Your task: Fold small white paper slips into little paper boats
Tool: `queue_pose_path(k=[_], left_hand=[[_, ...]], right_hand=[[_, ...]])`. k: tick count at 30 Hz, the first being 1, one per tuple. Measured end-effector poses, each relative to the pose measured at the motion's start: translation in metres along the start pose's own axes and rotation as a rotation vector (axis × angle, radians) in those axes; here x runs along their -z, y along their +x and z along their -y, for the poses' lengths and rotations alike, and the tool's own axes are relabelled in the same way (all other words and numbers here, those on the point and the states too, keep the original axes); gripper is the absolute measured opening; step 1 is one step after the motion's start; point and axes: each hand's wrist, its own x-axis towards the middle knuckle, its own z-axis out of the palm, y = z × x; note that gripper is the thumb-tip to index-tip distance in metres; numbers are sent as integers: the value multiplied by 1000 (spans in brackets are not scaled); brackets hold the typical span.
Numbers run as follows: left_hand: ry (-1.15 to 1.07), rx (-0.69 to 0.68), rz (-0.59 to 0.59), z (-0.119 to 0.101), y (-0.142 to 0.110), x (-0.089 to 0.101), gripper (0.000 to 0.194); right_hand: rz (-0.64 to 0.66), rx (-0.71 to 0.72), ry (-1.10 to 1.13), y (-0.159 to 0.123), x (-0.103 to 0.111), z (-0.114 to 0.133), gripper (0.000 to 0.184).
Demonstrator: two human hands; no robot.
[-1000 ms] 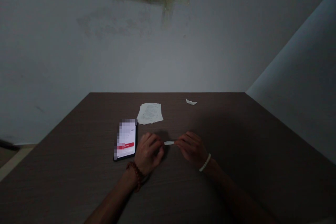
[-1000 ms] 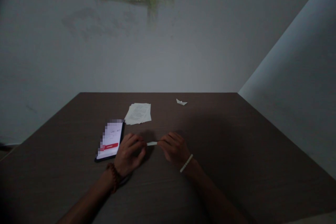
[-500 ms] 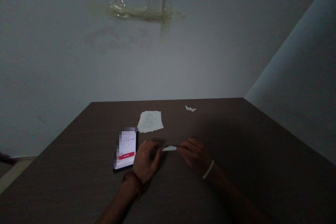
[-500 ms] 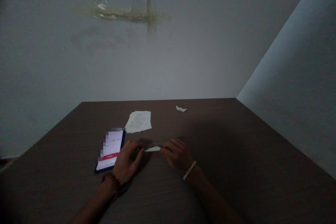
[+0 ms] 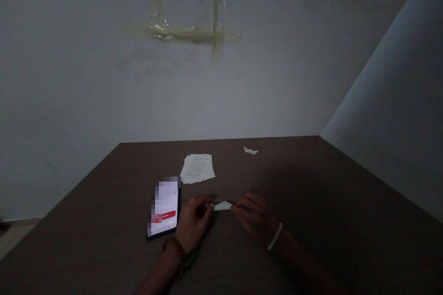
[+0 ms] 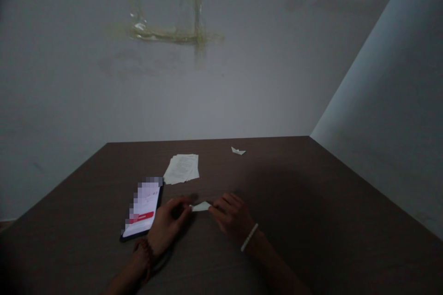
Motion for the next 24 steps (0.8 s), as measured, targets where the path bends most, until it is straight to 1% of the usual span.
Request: queue_pose_path(k=[3,7,10,14,18,24], left_hand=[[-14,10,-4,-1,1,-1,17],[15,-45,-2,3,0,-4,13],[62,-66,23,6,-1,-6,12],[122,-69,59,6,-1,-7,13],[152,-60,105,6,-1,-8,16],[151,-115,116,9,-2,-10,16]], right_hand=[[27,-22,37,1,0,2,10],[81,-23,135,0,-3,5,9],[121,-13,204,-1,-6,7,9],[206,-52,273,-1,-7,10,10],[300,-115,272,3,-5,14,24],[357,-168,219,9,0,20,23]])
